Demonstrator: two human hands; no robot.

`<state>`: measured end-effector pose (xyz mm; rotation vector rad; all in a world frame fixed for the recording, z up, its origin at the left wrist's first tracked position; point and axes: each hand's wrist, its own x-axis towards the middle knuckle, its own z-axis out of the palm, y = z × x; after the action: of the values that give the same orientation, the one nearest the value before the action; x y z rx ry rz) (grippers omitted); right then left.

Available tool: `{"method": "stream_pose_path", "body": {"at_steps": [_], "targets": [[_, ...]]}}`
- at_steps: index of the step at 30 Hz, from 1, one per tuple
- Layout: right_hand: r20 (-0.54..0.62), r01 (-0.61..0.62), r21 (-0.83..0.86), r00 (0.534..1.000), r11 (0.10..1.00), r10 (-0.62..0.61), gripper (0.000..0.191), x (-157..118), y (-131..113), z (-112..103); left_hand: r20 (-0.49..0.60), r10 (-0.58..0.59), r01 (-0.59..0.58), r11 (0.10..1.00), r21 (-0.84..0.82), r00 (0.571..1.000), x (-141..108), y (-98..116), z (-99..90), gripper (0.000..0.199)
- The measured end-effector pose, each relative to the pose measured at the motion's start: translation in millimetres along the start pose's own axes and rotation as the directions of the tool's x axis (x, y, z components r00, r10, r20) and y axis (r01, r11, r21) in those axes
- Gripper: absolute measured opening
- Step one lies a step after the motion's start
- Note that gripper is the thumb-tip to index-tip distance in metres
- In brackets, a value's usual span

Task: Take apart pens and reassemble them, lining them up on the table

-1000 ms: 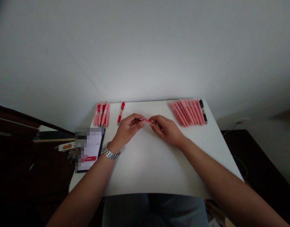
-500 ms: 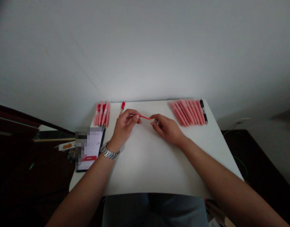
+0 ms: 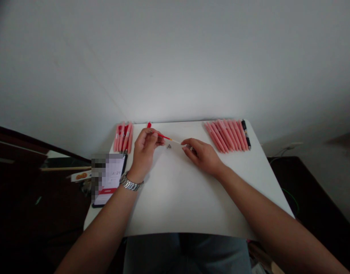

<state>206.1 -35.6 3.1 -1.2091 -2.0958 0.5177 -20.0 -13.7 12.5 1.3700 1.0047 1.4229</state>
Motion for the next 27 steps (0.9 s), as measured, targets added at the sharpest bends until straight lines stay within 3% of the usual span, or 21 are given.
{"method": "stream_pose_path", "body": {"at_steps": [9, 20, 27], "targets": [[0.0, -0.002, 0.005, 1.0, 1.0, 0.002, 0.025, 0, 1, 1, 0.024, 0.041, -0.04, 0.999, -0.021, 0.999, 0, 0, 0.5, 0.019], [0.003, 0.004, 0.01, 1.0, 1.0, -0.004, 0.026, -1, 2, 1, -0.107, 0.102, -0.074, 0.968, 0.239, 0.989, 5, 4, -8.2, 0.01], [0.003, -0.004, 0.014, 1.0, 1.0, 0.004, 0.026, -2, 2, 1, -0.174, 0.113, -0.038, 0.923, 0.383, 0.978, 8, -5, -15.9, 0.031]]}}
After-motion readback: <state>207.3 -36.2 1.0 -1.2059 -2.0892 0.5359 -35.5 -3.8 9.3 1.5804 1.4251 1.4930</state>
